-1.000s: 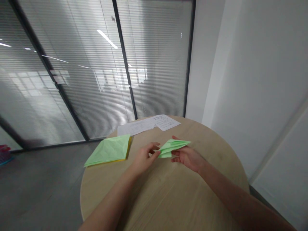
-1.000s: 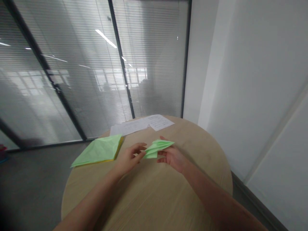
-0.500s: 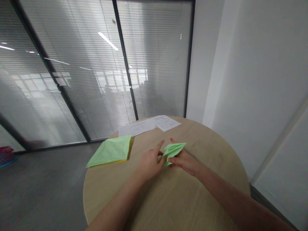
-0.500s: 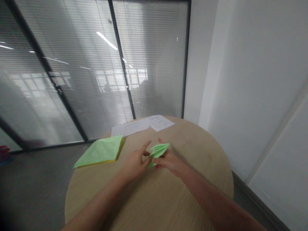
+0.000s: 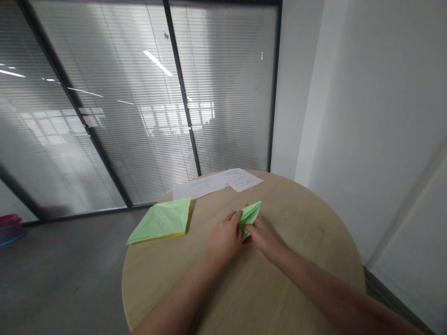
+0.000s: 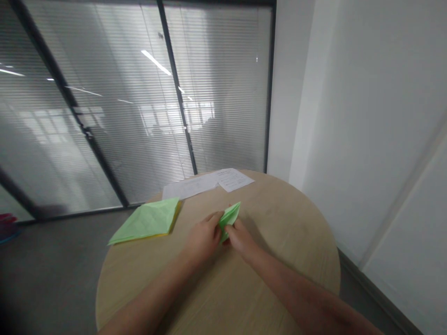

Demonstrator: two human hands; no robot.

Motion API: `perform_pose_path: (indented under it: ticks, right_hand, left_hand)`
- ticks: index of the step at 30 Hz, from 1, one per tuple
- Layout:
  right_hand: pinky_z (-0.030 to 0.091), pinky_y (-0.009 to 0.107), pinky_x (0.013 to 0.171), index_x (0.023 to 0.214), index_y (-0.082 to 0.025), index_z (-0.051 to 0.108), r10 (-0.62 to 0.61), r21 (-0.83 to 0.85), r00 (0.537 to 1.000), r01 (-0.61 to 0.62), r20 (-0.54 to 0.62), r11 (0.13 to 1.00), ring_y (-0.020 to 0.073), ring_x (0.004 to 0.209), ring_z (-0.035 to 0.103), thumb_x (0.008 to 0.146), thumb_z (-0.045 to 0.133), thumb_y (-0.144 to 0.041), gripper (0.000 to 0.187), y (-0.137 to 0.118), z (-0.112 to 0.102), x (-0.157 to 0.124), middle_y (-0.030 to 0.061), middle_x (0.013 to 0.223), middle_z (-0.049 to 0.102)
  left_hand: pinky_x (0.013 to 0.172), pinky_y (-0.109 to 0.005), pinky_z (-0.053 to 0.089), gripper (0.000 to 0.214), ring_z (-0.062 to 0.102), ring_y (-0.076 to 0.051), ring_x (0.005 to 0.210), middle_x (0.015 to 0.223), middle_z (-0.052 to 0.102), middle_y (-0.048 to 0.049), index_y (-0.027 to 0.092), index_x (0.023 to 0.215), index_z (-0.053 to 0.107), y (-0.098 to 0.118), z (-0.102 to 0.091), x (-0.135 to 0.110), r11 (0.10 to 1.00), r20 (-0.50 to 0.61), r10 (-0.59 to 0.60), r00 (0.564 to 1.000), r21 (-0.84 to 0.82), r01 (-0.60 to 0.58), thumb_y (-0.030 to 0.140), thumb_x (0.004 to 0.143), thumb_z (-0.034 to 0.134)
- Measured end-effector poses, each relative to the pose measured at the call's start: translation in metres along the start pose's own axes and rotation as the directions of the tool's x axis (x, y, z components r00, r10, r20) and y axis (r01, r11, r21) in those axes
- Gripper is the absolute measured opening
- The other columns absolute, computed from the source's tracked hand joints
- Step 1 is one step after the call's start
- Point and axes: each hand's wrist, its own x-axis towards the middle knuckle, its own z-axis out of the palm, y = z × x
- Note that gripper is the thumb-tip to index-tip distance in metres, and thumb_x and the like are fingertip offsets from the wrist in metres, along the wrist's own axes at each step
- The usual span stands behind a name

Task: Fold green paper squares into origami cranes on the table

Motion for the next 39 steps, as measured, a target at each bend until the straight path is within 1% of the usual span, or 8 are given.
perform_pose_path:
  ticks: [9, 14, 18, 21, 25, 30, 35, 39]
  right_hand:
    - [0.055, 0.031, 0.057, 0.14, -0.026, 0.053, -0.109, -0.2, 0.994, 0.107, 0.0, 0.974, 0.0209, 0.069, 0.065, 0.089, 0.051, -0.027, 0.051, 0.011, 0.0, 0.004, 0.0073, 0.098, 0.072]
    - [0.055, 0.03, 0.056, 0.147, -0.035, 0.043, -0.194, -0.137, 0.981, 0.19, -0.016, 0.972, 0.0218, 0.079, 0.068, 0.089, 0.058, -0.033, 0.06, 0.008, -0.002, 0.004, 0.0047, 0.122, 0.068]
    - [0.053, 0.038, 0.095, 0.138, -0.037, 0.054, -0.309, -0.132, 0.95, 0.3, -0.051, 0.945, 0.0251, 0.12, 0.061, 0.084, 0.064, -0.026, 0.056, 0.003, -0.008, 0.002, 0.0004, 0.139, 0.06]
    - [0.047, 0.042, 0.105, 0.137, -0.037, 0.056, -0.347, -0.077, 0.938, 0.347, 0.016, 0.935, 0.0241, 0.126, 0.058, 0.082, 0.061, -0.019, 0.058, -0.005, -0.014, 0.0, 0.0011, 0.136, 0.063]
    - [0.042, 0.044, 0.109, 0.124, -0.031, 0.067, -0.394, -0.1, 0.919, 0.391, -0.012, 0.915, 0.0244, 0.124, 0.059, 0.079, 0.059, -0.018, 0.047, -0.014, -0.021, -0.003, 0.0026, 0.131, 0.067]
    - [0.046, 0.047, 0.103, 0.108, -0.029, 0.076, -0.427, -0.179, 0.904, 0.418, -0.016, 0.891, 0.026, 0.11, 0.065, 0.079, 0.059, -0.019, 0.035, -0.016, -0.029, -0.005, 0.0046, 0.119, 0.073]
    - [0.045, 0.048, 0.103, 0.103, -0.034, 0.077, -0.465, -0.222, 0.885, 0.45, -0.017, 0.865, 0.0265, 0.11, 0.064, 0.079, 0.061, -0.016, 0.034, -0.013, -0.037, -0.002, 0.0026, 0.116, 0.073]
    - [0.044, 0.047, 0.103, 0.106, -0.037, 0.076, -0.521, -0.288, 0.852, 0.51, 0.042, 0.811, 0.0254, 0.111, 0.063, 0.08, 0.058, -0.012, 0.041, -0.015, -0.042, -0.002, 0.0016, 0.119, 0.071]
  left_hand:
    - [0.089, -0.04, 0.053, 0.057, 0.07, -0.03, 0.103, 0.129, 0.068, -0.0141, 0.02, 0.144, 0.051, -0.005, 0.0, 0.002, 0.997, -0.034, -0.068, 0.997, -0.05, 0.066, 0.012, 0.088, 0.048]
    - [0.1, -0.038, 0.05, 0.06, 0.067, -0.026, 0.113, 0.129, 0.069, -0.0091, 0.021, 0.137, 0.06, -0.013, 0.003, 0.003, 0.979, -0.095, -0.037, 0.995, -0.205, 0.017, 0.003, 0.082, 0.047]
    - [0.111, -0.042, 0.044, 0.063, 0.061, -0.025, 0.124, 0.136, 0.065, -0.0057, 0.022, 0.131, 0.066, -0.016, 0.004, 0.001, 0.942, -0.174, 0.01, 0.985, -0.328, -0.068, 0.0, 0.075, 0.047]
    - [0.11, -0.045, 0.045, 0.06, 0.063, -0.026, 0.122, 0.131, 0.068, -0.0062, 0.021, 0.123, 0.071, -0.023, 0.002, 0.001, 0.888, -0.19, -0.02, 0.982, -0.454, -0.07, 0.0, 0.072, 0.047]
    - [0.1, -0.043, 0.053, 0.051, 0.068, -0.025, 0.11, 0.119, 0.074, -0.0077, 0.018, 0.114, 0.074, -0.032, -0.003, 0.004, 0.764, -0.128, -0.083, 0.988, -0.645, -0.019, 0.003, 0.074, 0.047]
    - [0.07, -0.034, 0.059, 0.048, 0.07, -0.02, 0.079, 0.107, 0.076, -0.0073, 0.018, 0.119, 0.07, -0.036, -0.014, 0.004, 0.569, 0.127, -0.06, 0.99, -0.81, 0.138, 0.011, 0.075, 0.054]
    - [0.087, -0.039, 0.055, 0.057, 0.068, -0.023, 0.099, 0.115, 0.072, -0.0074, 0.023, 0.124, 0.066, -0.043, -0.027, 0.0, 0.435, 0.29, 0.111, 0.951, -0.874, 0.216, 0.015, 0.068, 0.071]
    - [0.101, -0.042, 0.048, 0.046, 0.065, -0.025, 0.112, 0.123, 0.07, -0.0093, 0.022, 0.119, 0.069, -0.048, -0.029, 0.001, 0.357, 0.219, 0.113, 0.969, -0.919, 0.167, 0.025, 0.074, 0.073]
